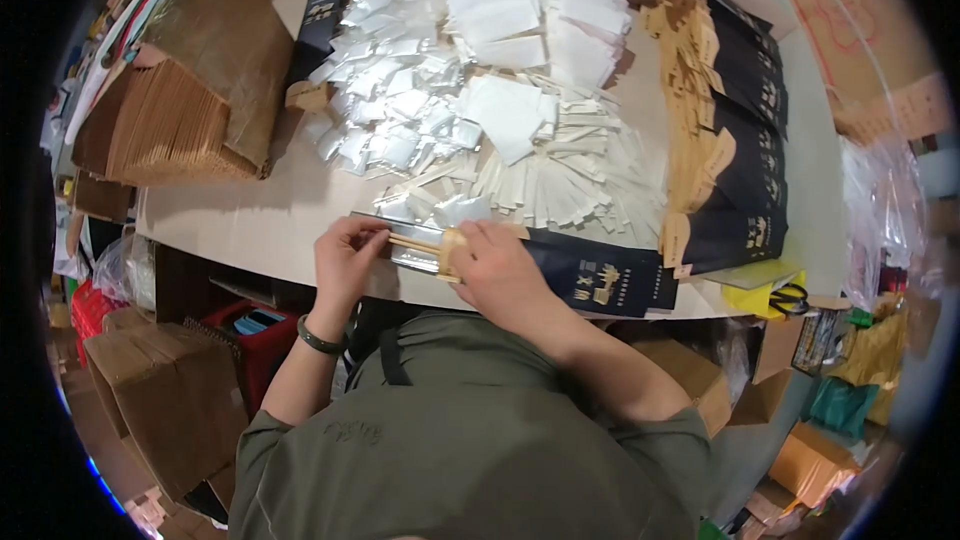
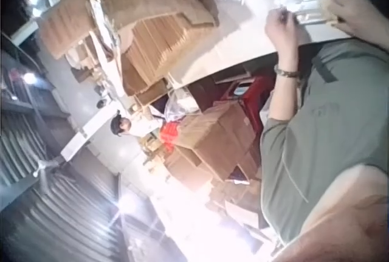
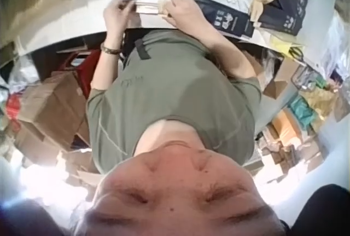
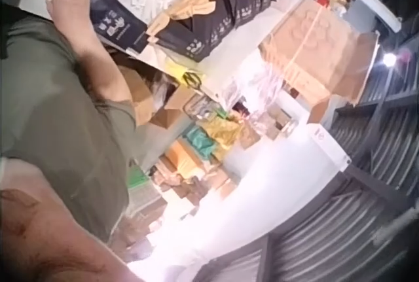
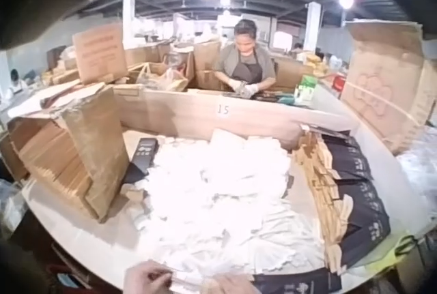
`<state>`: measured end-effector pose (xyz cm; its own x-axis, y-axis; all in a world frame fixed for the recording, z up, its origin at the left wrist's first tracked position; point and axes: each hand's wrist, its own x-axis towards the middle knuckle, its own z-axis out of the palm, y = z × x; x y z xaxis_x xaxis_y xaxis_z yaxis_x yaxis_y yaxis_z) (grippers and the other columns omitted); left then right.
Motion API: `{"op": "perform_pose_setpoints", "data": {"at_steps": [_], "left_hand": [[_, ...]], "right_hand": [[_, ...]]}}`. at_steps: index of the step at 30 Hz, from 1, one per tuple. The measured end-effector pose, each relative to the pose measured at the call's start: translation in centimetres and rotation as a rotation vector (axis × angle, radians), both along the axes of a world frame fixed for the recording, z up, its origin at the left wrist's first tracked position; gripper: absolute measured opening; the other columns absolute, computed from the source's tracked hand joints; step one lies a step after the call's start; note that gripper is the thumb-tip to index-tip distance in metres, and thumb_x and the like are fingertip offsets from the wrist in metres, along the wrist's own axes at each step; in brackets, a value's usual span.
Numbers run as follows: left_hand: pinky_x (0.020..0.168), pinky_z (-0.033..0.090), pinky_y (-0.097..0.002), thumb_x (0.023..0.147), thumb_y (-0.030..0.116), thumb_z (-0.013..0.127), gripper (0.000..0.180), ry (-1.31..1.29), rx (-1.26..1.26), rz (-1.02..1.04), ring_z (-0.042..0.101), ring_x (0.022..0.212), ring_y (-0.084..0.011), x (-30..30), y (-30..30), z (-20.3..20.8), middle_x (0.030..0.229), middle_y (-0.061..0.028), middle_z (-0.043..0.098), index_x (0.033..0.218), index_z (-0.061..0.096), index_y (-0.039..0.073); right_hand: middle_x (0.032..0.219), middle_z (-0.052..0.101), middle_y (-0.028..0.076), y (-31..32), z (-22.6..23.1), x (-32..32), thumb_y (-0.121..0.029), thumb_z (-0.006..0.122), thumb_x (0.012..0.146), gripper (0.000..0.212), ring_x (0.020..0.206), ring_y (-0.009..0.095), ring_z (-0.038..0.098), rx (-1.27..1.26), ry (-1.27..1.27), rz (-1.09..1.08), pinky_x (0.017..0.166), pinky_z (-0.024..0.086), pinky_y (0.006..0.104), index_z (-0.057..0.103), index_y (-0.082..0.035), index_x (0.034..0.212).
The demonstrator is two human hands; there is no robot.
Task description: Packaging disposable chopsticks into paper sleeves using a metal guide tray.
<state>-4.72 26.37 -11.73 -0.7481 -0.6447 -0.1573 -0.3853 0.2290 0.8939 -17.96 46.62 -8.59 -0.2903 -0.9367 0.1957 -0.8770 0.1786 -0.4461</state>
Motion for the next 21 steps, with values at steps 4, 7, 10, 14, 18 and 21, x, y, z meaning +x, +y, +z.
{"op": "perform_pose_setpoints", "data": {"at_steps": [4, 7, 10, 14, 18, 21], "left_hand": [[0.08, 0.053, -0.0308, 0.088, 0.008, 0.071, 0.031, 0.075, 0.116, -0.319, 0.067, 0.085, -0.019, -1.5, 4.5, 2.6, 0.094, -0.0107, 0.069, 0.116, 0.062, -0.002], [0.079, 0.052, -0.0398, 0.077, 0.012, 0.077, 0.053, 0.242, -0.446, -0.346, 0.065, 0.086, -0.0312, -0.3, 3.2, 5.2, 0.094, -0.0145, 0.065, 0.125, 0.057, 0.004], [0.071, 0.05, -0.0414, 0.065, 0.015, 0.083, 0.064, 0.153, -0.929, -0.668, 0.062, 0.08, -0.0326, -0.8, 1.5, 5.2, 0.09, -0.0122, 0.062, 0.122, 0.054, 0.008], [0.066, 0.049, -0.0406, 0.059, 0.016, 0.083, 0.046, -0.076, -0.697, -0.462, 0.06, 0.076, -0.0354, -1.2, 1.0, 5.1, 0.082, -0.0124, 0.06, 0.095, 0.056, 0.007], [0.065, 0.049, -0.036, 0.071, 0.018, 0.077, 0.034, -0.175, -0.041, -0.511, 0.062, 0.071, -0.0281, -1.0, 1.8, 5.9, 0.075, -0.0109, 0.059, 0.091, 0.055, 0.001], [0.078, 0.049, -0.0376, 0.072, 0.012, 0.072, 0.034, 0.108, 0.086, -0.985, 0.06, 0.092, -0.0314, -3.1, 5.7, 5.3, 0.109, -0.0157, 0.055, 0.098, 0.054, 0.0]], "right_hand": [[0.103, 0.057, 0.014, -1.2, -0.2, 0.5, -0.014, 0.075, 0.065, 0.041, 0.101, 0.032, 0.056, -0.07, -0.045, 0.047, 0.087, 0.046, 0.042, 0.062, -0.004, 0.102], [0.11, 0.057, 0.017, 0.6, 1.1, -0.2, -0.013, 0.076, 0.067, 0.043, 0.104, 0.034, 0.057, -0.054, -0.071, -0.011, 0.089, 0.048, 0.0406, 0.061, -0.01, 0.108], [0.1, 0.057, 0.012, 1.2, 3.1, -0.6, -0.017, 0.072, 0.072, 0.031, 0.093, 0.031, 0.059, -0.047, 0.018, 0.103, 0.079, 0.05, 0.0378, 0.066, -0.014, 0.103], [0.085, 0.058, 0.007, 4.6, 7.2, -10.7, -0.022, 0.072, 0.077, 0.017, 0.082, 0.026, 0.06, 0.171, 0.134, -0.133, 0.068, 0.05, 0.0357, 0.067, -0.007, 0.071], [0.127, 0.056, 0.023, 10.8, 7.5, -13.2, -0.029, 0.078, 0.079, 0.034, 0.12, 0.04, 0.052, 0.062, 0.242, -0.295, 0.102, 0.042, 0.0454, 0.065, -0.002, 0.096], [0.127, 0.055, 0.025, 11.3, -0.7, -6.6, -0.033, 0.081, 0.072, 0.05, 0.122, 0.041, 0.05, -0.113, -0.395, -0.015, 0.102, 0.041, 0.0466, 0.062, -0.001, 0.106]]}}
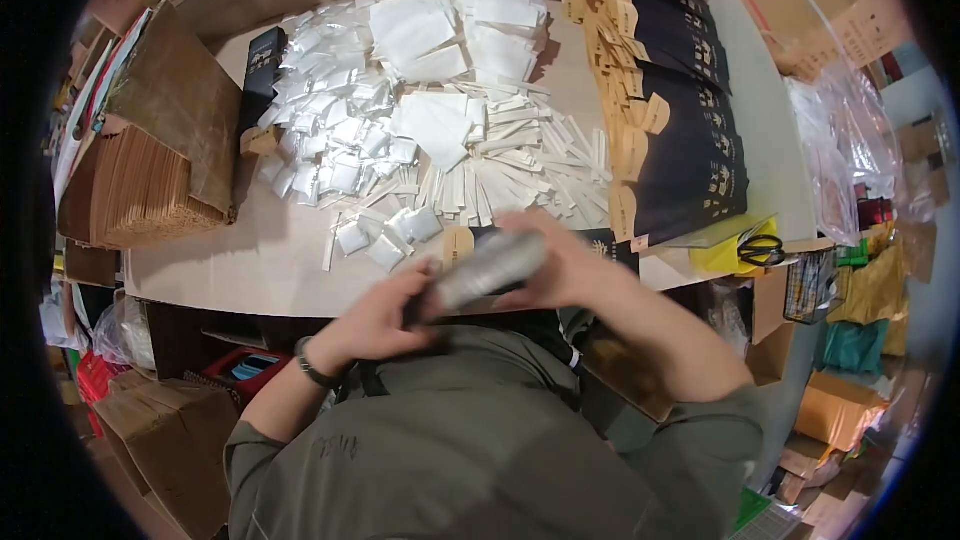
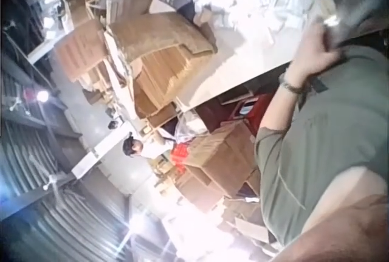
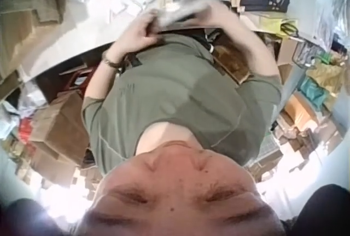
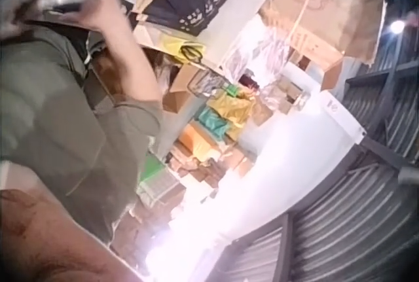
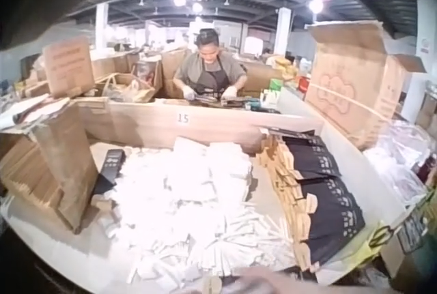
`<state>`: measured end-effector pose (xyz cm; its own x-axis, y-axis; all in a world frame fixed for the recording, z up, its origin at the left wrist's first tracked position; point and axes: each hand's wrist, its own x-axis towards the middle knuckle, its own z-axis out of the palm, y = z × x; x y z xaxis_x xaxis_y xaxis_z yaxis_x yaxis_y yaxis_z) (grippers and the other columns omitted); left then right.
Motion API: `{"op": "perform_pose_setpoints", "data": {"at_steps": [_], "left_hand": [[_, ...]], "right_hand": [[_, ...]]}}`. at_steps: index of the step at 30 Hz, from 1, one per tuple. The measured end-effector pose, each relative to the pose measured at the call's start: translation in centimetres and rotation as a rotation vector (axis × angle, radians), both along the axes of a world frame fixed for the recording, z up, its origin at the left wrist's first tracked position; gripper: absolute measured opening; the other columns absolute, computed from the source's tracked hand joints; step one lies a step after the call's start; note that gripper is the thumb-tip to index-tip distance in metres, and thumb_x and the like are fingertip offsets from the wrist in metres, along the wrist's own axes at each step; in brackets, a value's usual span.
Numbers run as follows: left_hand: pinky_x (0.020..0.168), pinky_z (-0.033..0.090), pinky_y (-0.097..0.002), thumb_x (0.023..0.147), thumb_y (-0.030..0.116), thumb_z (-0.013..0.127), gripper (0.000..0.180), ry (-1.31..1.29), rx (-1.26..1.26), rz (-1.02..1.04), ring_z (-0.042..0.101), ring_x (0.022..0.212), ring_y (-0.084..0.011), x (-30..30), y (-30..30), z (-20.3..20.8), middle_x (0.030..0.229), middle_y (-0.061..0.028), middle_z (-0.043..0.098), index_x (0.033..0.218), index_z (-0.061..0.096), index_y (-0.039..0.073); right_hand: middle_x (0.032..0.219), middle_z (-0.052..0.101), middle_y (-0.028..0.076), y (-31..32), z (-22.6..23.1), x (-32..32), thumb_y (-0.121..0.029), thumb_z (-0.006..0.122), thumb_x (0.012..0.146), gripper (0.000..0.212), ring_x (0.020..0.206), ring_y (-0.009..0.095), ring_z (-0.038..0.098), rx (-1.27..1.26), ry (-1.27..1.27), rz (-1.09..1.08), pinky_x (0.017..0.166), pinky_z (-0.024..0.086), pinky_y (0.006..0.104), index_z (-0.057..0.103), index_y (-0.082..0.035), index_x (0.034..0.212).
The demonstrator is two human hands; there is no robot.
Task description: Packaging disposable chopsticks into paper sleeves using a metal guide tray.
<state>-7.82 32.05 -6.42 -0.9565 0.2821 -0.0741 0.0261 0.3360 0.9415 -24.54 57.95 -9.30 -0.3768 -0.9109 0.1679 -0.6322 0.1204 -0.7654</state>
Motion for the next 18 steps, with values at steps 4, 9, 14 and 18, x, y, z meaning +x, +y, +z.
{"op": "perform_pose_setpoints", "data": {"at_steps": [4, 9, 14, 18], "left_hand": [[0.081, 0.051, -0.0388, 0.07, 0.012, 0.071, 0.036, 0.011, -0.079, -0.003, 0.062, 0.094, -0.0402, 0.4, 3.2, 1.4, 0.125, -0.0221, 0.053, 0.101, 0.058, 0.0], [0.071, 0.05, -0.0354, 0.073, 0.017, 0.074, 0.033, -0.266, -0.27, 0.358, 0.063, 0.078, -0.0257, 1.8, -1.6, -1.0, 0.083, -0.0138, 0.062, 0.098, 0.059, 0.001], [0.074, 0.051, -0.0381, 0.074, 0.021, 0.077, 0.047, 0.06, -0.516, 0.576, 0.062, 0.086, -0.0343, 1.0, -2.8, -3.4, 0.093, -0.0155, 0.062, 0.113, 0.057, 0.003], [0.075, 0.052, -0.0409, 0.071, 0.022, 0.082, 0.061, 0.079, -0.629, 0.454, 0.063, 0.09, -0.0345, 3.8, -3.7, -2.9, 0.098, -0.0144, 0.062, 0.123, 0.054, 0.005]], "right_hand": [[0.122, 0.057, 0.022, -7.4, 0.7, 2.7, -0.034, 0.078, 0.073, 0.048, 0.113, 0.039, 0.055, 0.226, 0.358, 0.173, 0.095, 0.045, 0.0466, 0.063, -0.003, 0.106], [0.086, 0.067, 0.014, -7.6, 2.5, 5.8, -0.04, 0.07, 0.081, 0.035, 0.083, 0.031, 0.066, 0.289, 0.309, -0.305, 0.069, 0.052, 0.0418, 0.064, -0.006, 0.083], [0.068, 0.064, 0.016, -9.2, 0.9, 6.3, -0.032, 0.062, 0.088, 0.029, 0.068, 0.037, 0.065, 0.441, 0.216, -0.378, 0.062, 0.05, 0.0476, 0.062, -0.005, 0.077], [0.066, 0.063, 0.016, -9.0, 0.4, 5.9, -0.023, 0.062, 0.083, 0.019, 0.067, 0.037, 0.064, 0.429, 0.147, -0.447, 0.061, 0.05, 0.0475, 0.061, -0.005, 0.076]]}}
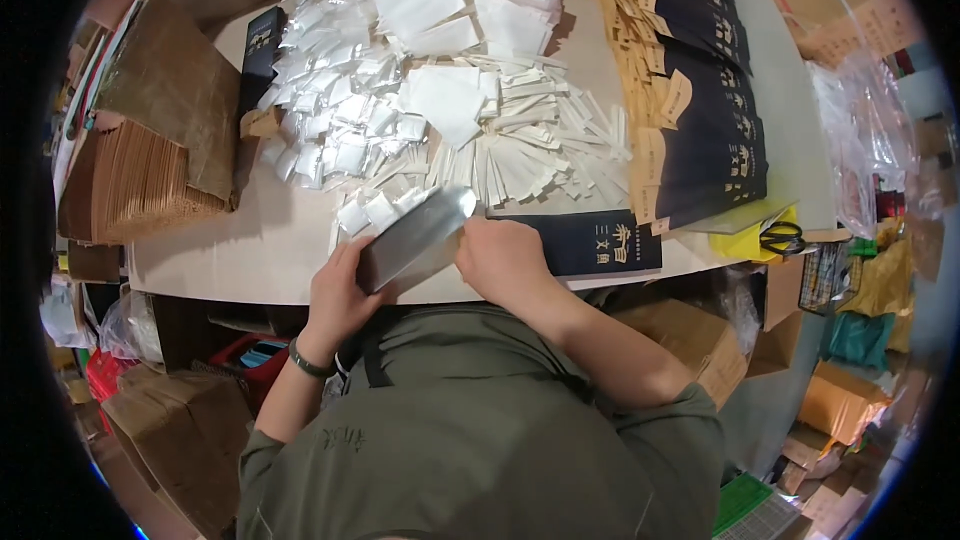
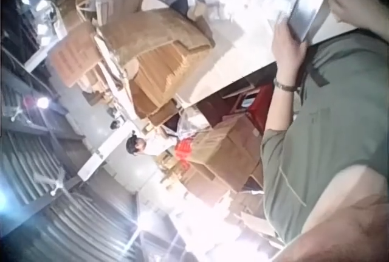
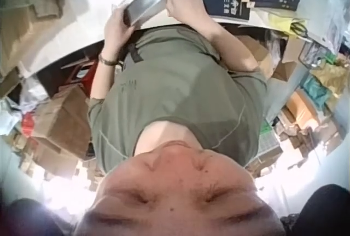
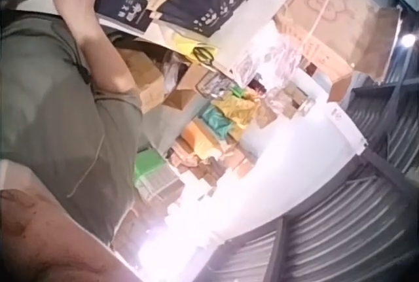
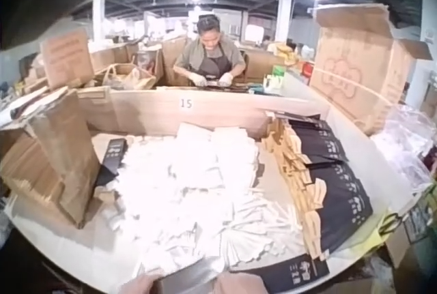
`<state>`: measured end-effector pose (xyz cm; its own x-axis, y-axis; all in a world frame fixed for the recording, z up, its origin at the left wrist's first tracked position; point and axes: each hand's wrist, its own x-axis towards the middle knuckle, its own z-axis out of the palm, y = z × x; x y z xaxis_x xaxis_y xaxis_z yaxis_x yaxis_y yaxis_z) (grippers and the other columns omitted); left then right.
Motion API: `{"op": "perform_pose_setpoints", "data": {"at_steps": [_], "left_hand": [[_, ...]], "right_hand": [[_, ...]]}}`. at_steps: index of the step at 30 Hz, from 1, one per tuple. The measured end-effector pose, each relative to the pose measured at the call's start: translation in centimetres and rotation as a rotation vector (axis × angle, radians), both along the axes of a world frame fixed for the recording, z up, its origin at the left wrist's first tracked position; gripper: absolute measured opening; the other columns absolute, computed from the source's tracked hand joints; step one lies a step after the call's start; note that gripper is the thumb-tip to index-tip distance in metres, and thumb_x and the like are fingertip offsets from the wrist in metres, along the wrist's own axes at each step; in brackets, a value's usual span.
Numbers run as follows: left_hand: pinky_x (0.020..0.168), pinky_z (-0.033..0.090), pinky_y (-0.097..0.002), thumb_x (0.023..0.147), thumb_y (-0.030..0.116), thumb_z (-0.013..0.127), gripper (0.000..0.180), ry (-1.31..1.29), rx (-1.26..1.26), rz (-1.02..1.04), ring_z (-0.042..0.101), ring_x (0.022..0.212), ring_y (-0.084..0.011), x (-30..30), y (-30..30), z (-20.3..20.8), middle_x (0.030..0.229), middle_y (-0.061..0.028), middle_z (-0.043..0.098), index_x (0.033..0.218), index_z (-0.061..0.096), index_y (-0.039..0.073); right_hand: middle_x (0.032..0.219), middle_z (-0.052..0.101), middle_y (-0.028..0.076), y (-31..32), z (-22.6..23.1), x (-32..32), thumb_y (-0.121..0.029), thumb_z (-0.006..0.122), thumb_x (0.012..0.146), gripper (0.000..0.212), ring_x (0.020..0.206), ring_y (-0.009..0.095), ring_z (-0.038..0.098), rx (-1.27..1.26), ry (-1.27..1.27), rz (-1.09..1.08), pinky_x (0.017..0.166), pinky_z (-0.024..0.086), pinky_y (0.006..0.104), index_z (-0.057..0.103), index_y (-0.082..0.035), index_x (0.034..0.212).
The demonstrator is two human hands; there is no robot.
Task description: Packaging disposable chopsticks into paper sleeves using a metal guide tray.
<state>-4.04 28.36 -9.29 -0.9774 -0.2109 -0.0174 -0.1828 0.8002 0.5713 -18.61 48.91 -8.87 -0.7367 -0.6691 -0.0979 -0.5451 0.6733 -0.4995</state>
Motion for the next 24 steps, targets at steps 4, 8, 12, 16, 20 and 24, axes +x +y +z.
{"op": "perform_pose_setpoints", "data": {"at_steps": [4, 8, 12, 16, 20, 24], "left_hand": [[0.074, 0.053, -0.0407, 0.068, 0.023, 0.085, 0.069, -0.199, -0.148, -0.179, 0.064, 0.088, -0.0325, 3.0, -2.4, 1.7, 0.099, -0.0134, 0.062, 0.127, 0.053, 0.005], [0.091, 0.048, -0.0433, 0.067, 0.035, 0.085, 0.082, 0.004, -0.081, -0.303, 0.057, 0.109, -0.036, 0.7, -1.8, 1.6, 0.122, -0.0162, 0.058, 0.135, 0.05, 0.006], [0.102, 0.043, -0.0451, 0.073, 0.035, 0.081, 0.075, 0.148, -0.075, -0.208, 0.049, 0.123, -0.0395, -0.3, -1.9, 1.4, 0.135, -0.0183, 0.051, 0.133, 0.051, 0.003], [0.106, 0.04, -0.0453, 0.078, 0.022, 0.078, 0.066, 0.138, 0.004, 0.011, 0.046, 0.127, -0.0407, -0.1, -3.6, -0.5, 0.138, -0.021, 0.047, 0.134, 0.05, 0.002], [0.108, 0.039, -0.0451, 0.079, 0.024, 0.077, 0.067, 0.188, 0.079, 0.013, 0.045, 0.129, -0.0414, -0.4, -3.0, -1.3, 0.14, -0.0222, 0.046, 0.136, 0.048, 0.002], [0.108, 0.039, -0.0453, 0.079, 0.025, 0.076, 0.065, 0.182, 0.043, -0.08, 0.044, 0.13, -0.0421, -1.8, -1.7, -1.5, 0.139, -0.0206, 0.047, 0.135, 0.051, 0.004]], "right_hand": [[0.066, 0.063, 0.016, -0.7, 0.3, 0.6, -0.02, 0.063, 0.079, 0.016, 0.067, 0.036, 0.064, -0.079, -0.16, -0.073, 0.061, 0.05, 0.0475, 0.061, -0.005, 0.074], [0.067, 0.063, 0.012, -2.9, -0.6, 1.3, -0.022, 0.065, 0.079, 0.018, 0.066, 0.033, 0.064, -0.235, -0.047, 0.157, 0.06, 0.051, 0.0454, 0.059, -0.007, 0.07], [0.13, 0.057, 0.021, -2.2, -0.2, -8.8, -0.039, 0.067, 0.086, 0.056, 0.122, 0.036, 0.054, -0.345, 0.45, 0.288, 0.101, 0.045, 0.0443, 0.056, -0.002, 0.126], [0.157, 0.019, 0.027, 0.2, -2.6, -13.8, -0.051, 0.064, 0.087, 0.095, 0.146, 0.041, 0.02, 0.03, 0.394, 0.403, 0.12, 0.017, 0.0493, 0.018, 0.0, 0.153], [0.158, 0.014, 0.028, 0.6, -2.9, -15.3, -0.061, 0.057, 0.088, 0.097, 0.147, 0.044, 0.014, 0.099, 0.397, 0.528, 0.12, 0.012, 0.0541, 0.015, -0.006, 0.156], [0.16, 0.012, 0.026, 0.0, -4.0, -15.6, -0.06, 0.058, 0.087, 0.095, 0.149, 0.041, 0.014, 0.081, 0.379, 0.562, 0.12, 0.011, 0.0552, 0.018, -0.007, 0.155]]}}
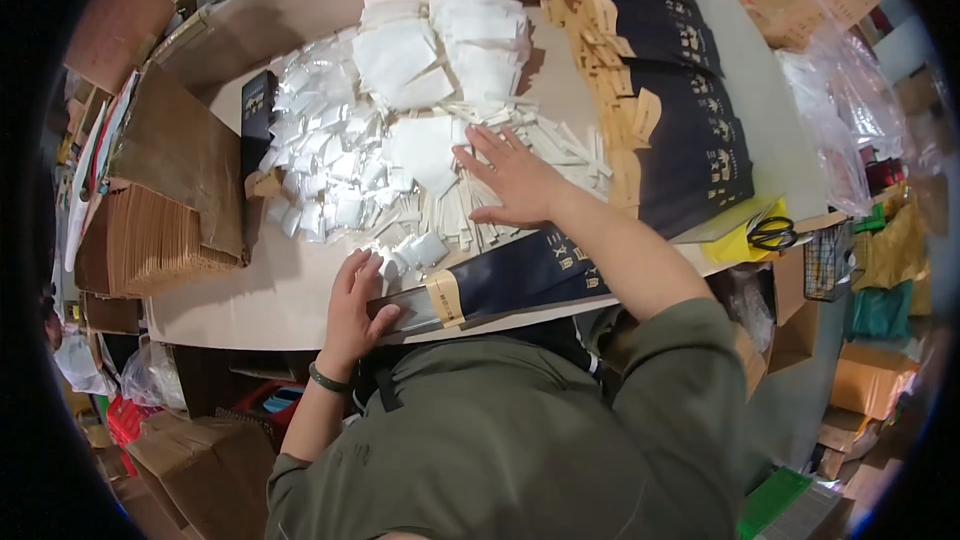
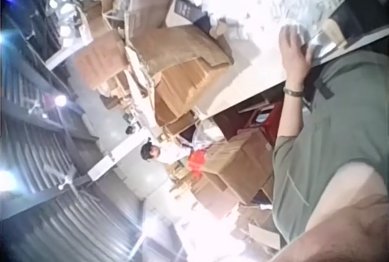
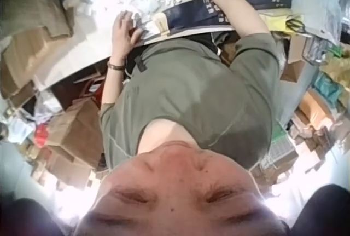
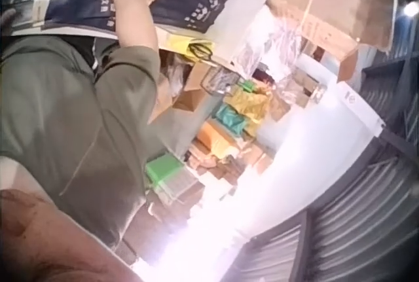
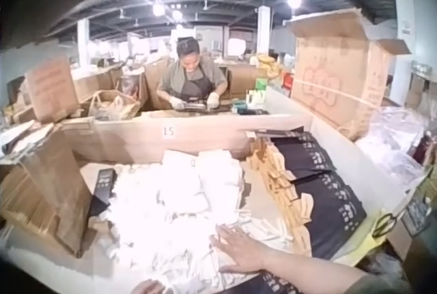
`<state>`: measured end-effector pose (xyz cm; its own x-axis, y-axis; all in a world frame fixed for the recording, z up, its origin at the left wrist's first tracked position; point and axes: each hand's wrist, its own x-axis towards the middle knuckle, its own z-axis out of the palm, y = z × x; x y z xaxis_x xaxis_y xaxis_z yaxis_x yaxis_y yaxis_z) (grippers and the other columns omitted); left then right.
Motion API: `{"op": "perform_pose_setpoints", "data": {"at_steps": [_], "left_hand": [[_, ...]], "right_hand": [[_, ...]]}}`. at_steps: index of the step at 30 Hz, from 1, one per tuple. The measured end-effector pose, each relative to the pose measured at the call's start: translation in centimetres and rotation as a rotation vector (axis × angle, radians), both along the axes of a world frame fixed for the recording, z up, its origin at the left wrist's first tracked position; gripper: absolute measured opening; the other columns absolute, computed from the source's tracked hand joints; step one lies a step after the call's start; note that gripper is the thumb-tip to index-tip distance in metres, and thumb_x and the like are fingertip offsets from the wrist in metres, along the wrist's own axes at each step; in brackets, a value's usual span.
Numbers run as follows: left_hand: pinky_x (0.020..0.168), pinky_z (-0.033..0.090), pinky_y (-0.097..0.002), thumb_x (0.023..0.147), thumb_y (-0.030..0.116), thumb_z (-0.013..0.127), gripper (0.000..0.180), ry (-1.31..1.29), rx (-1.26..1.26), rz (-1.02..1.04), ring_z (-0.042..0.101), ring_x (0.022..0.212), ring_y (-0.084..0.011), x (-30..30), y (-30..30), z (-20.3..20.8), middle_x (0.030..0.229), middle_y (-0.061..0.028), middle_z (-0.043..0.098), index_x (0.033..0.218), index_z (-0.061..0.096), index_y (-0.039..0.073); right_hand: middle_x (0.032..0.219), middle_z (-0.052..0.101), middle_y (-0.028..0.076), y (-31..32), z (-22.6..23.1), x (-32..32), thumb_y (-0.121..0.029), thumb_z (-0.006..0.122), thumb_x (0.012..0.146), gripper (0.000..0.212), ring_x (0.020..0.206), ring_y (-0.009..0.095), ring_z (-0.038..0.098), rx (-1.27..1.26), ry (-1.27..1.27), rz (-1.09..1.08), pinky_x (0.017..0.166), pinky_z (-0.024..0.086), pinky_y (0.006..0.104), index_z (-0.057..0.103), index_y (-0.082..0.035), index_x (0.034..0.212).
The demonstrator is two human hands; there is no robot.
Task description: Packaging disposable chopsticks into paper sleeves using a metal guide tray.
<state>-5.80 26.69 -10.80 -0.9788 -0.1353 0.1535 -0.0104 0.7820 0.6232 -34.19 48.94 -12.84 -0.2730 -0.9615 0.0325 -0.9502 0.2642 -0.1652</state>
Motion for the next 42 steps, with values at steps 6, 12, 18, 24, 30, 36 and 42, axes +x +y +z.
{"op": "perform_pose_setpoints", "data": {"at_steps": [6, 12, 18, 24, 30, 36, 42], "left_hand": [[0.099, 0.046, -0.0418, 0.084, 0.012, 0.07, 0.043, 0.059, -0.078, 0.209, 0.055, 0.116, -0.0383, -0.9, -2.9, 1.2, 0.126, -0.0175, 0.057, 0.124, 0.058, 0.005], [0.087, 0.05, -0.04, 0.078, 0.005, 0.071, 0.037, 0.135, -0.193, 0.172, 0.06, 0.103, -0.036, -7.6, -5.1, 1.4, 0.112, -0.0158, 0.061, 0.114, 0.064, 0.006], [0.076, 0.05, -0.0408, 0.073, 0.001, 0.071, 0.025, 0.035, -0.229, 0.08, 0.061, 0.089, -0.0329, -8.5, -6.6, 1.1, 0.093, -0.0112, 0.063, 0.097, 0.064, 0.005], [0.077, 0.05, -0.0424, 0.074, 0.009, 0.075, 0.023, 0.044, -0.165, 0.116, 0.061, 0.089, -0.034, -7.1, -5.5, 1.5, 0.095, -0.0129, 0.061, 0.093, 0.062, 0.005], [0.075, 0.049, -0.0424, 0.074, 0.009, 0.075, 0.023, -0.045, -0.121, 0.132, 0.06, 0.086, -0.0354, -6.7, -6.0, 0.2, 0.087, -0.0152, 0.061, 0.091, 0.06, 0.003], [0.065, 0.048, -0.0318, 0.084, -0.002, 0.065, 0.012, 0.136, 0.253, 0.371, 0.056, 0.067, -0.0245, -3.3, -5.0, 2.4, 0.077, -0.0115, 0.059, 0.087, 0.055, 0.001], [0.068, 0.049, -0.0371, 0.086, 0.01, 0.069, 0.01, 0.275, 0.009, 0.492, 0.061, 0.078, -0.0303, 0.7, -3.0, 1.8, 0.085, -0.0109, 0.062, 0.093, 0.062, 0.007]], "right_hand": [[0.11, 0.064, 0.019, 0.0, 3.8, 2.6, -0.041, 0.071, 0.082, 0.049, 0.107, 0.039, 0.058, -0.437, 0.028, -0.281, 0.093, 0.045, 0.0471, 0.063, -0.004, 0.114], [0.079, 0.066, 0.016, 0.6, 2.7, 4.4, -0.028, 0.07, 0.084, 0.026, 0.08, 0.035, 0.064, -0.04, -0.29, -0.622, 0.071, 0.05, 0.0443, 0.062, -0.003, 0.084], [0.075, 0.066, 0.013, 2.3, 2.2, 3.5, -0.019, 0.063, 0.092, 0.017, 0.064, 0.024, 0.063, -0.356, -0.475, -0.822, 0.06, 0.048, 0.0359, 0.06, -0.002, 0.092], [0.081, 0.069, 0.012, -0.8, 2.7, 3.8, -0.012, 0.059, 0.092, 0.017, 0.066, 0.018, 0.064, -0.611, -0.926, -0.767, 0.062, 0.05, 0.0331, 0.063, 0.0, 0.103], [0.085, 0.065, 0.016, -7.9, 2.6, 5.2, -0.017, 0.067, 0.084, 0.02, 0.082, 0.033, 0.064, -0.305, 0.053, -0.434, 0.071, 0.053, 0.0409, 0.068, 0.0, 0.093], [0.085, 0.064, 0.015, -8.8, 0.7, 4.4, -0.01, 0.057, 0.086, 0.01, 0.083, 0.033, 0.066, -0.171, 0.126, -0.471, 0.074, 0.054, 0.044, 0.062, -0.004, 0.08], [0.082, 0.067, 0.015, -8.2, 1.7, 3.2, -0.013, 0.059, 0.082, 0.014, 0.079, 0.031, 0.067, -0.202, -0.031, -0.469, 0.069, 0.052, 0.0442, 0.064, 0.0, 0.083]]}}
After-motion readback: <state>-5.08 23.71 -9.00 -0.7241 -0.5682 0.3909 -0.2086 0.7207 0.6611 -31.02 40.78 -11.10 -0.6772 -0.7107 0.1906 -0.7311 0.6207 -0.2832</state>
